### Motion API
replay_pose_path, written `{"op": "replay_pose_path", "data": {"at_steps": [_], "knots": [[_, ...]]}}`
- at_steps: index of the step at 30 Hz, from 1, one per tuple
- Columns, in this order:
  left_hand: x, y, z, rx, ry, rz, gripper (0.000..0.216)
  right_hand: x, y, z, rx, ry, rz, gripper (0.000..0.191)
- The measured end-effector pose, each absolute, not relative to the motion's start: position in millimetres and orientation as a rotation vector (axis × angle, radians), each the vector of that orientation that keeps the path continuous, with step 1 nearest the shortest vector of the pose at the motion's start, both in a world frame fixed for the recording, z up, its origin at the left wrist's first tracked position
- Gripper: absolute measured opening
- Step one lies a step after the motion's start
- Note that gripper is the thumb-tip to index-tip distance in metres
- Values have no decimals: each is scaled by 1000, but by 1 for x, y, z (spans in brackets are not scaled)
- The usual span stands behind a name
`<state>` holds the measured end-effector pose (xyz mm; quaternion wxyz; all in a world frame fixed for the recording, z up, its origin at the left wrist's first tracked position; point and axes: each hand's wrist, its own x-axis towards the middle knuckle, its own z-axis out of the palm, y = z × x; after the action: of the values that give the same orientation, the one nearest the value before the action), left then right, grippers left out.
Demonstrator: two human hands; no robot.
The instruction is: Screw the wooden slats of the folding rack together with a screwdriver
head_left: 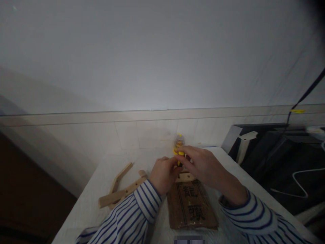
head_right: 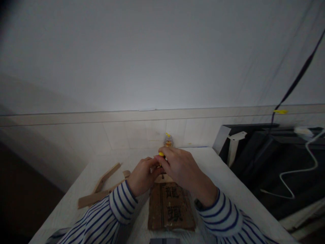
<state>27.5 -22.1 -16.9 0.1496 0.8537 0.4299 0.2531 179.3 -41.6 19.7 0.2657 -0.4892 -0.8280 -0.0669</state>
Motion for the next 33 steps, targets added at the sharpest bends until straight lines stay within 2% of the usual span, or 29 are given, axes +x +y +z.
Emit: {"op": "replay_pose_path", "data": {"at_steps": [15, 25, 33], "knots": [[29, -23, -19, 2478, 1284, 721, 10, 173, -44, 19, -1392, -2233, -268, 26], [30, -22, -23, 2285, 1293, 900, 15, 173, -43, 20, -1438, -2199, -250, 25], [30, -21, -27, 2179, 1236, 959, 16, 181, -41, 19, -1259, -2149, -92, 34]]}}
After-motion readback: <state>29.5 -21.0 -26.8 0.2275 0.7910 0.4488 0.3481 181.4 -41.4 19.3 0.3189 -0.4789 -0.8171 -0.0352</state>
